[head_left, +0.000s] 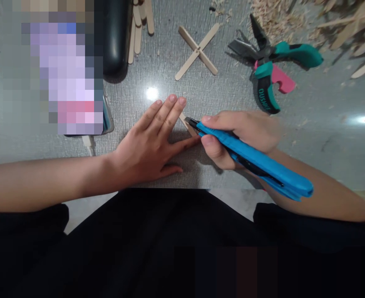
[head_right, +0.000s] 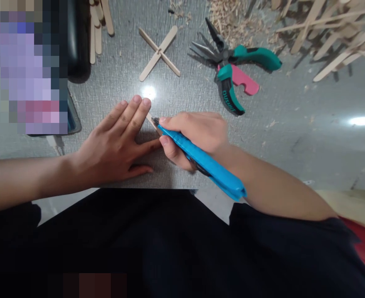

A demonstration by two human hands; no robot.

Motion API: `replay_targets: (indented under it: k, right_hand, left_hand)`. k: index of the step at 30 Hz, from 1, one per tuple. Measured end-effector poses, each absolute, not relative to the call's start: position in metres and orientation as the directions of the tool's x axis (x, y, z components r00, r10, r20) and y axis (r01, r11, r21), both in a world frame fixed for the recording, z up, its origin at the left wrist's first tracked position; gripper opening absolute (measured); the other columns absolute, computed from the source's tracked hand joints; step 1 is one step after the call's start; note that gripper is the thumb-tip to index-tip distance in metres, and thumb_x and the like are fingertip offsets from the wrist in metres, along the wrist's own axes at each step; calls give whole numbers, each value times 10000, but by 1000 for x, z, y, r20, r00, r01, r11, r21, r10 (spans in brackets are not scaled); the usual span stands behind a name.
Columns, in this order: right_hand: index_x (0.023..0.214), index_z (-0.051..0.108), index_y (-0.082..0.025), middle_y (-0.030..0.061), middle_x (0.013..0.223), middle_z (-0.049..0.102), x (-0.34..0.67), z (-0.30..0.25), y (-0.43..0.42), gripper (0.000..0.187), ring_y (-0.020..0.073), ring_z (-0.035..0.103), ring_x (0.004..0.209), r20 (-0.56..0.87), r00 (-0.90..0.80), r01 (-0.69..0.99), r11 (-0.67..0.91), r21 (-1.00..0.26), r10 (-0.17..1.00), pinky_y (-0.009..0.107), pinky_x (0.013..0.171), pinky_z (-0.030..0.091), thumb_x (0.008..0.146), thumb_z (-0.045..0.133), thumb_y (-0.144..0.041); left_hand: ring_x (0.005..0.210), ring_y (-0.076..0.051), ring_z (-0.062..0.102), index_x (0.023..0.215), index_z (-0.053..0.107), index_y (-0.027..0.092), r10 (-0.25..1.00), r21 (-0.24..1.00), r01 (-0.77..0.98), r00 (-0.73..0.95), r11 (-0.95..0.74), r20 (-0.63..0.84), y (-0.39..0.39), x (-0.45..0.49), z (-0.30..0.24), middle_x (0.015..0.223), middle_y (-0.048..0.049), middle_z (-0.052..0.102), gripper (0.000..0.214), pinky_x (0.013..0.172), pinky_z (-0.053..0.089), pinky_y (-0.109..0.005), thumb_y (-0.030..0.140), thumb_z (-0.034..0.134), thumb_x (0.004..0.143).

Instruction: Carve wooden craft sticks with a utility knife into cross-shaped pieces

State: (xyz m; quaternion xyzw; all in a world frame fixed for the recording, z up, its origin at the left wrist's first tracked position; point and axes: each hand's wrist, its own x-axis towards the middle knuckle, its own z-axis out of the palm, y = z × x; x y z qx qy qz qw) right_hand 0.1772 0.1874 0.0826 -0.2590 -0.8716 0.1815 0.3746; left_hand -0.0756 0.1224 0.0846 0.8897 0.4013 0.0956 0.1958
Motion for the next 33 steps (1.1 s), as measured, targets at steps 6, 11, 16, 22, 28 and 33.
replay_targets:
  k: [6,11,16,22,28,33]
  right_hand:
    - [1142,753,-302,4,929,868,170,99,183,195,217,827,712,485,-632,379,787,-486,604,353,611,665,988,715,-189]
    - [1143,709,-333,-28,798,827,162,108,190,206,232,777,597,453,-700,390,826,-406,553,392,532,638,995,674,-194]
    - [1156,724,-344,-21,842,849,162,104,193,242,231,787,613,450,-689,375,810,-450,569,388,574,666,975,691,-187]
    - [1084,745,-311,-5,885,871,171,89,190,136,229,816,657,519,-580,366,770,-522,628,360,529,651,963,719,-255]
    - [1117,736,-327,-10,856,860,173,82,191,127,216,803,638,538,-575,370,782,-501,617,354,533,629,1002,688,-305]
    - [1120,738,-273,-10,874,865,176,85,193,136,179,804,657,539,-610,327,804,-497,581,290,568,630,998,740,-333]
  left_hand:
    - [1779,-526,315,1707,505,264,774,434,683,630,-588,57,118,-72,84,1923,-162,323,826,1440,322,-737,590,807,1011]
    - [1784,-519,307,1701,511,243,778,439,688,627,-578,41,119,-70,85,1918,-172,336,806,1440,338,-735,559,806,1021]
    - [1766,-498,368,1720,505,244,797,361,730,600,-581,68,110,-66,88,1872,-187,436,807,1418,401,-722,525,814,1030]
    - [1170,-341,875,1307,771,-33,589,62,624,695,-779,411,94,-66,107,1304,-262,860,320,1052,730,-450,175,758,1063]
    - [607,-107,646,995,832,122,471,78,519,690,-851,550,112,-70,119,723,10,724,106,554,595,-252,51,759,1021]
    - [673,-175,669,1021,816,149,577,-36,657,685,-753,445,112,-72,107,848,-75,777,295,542,540,-340,367,655,1136]
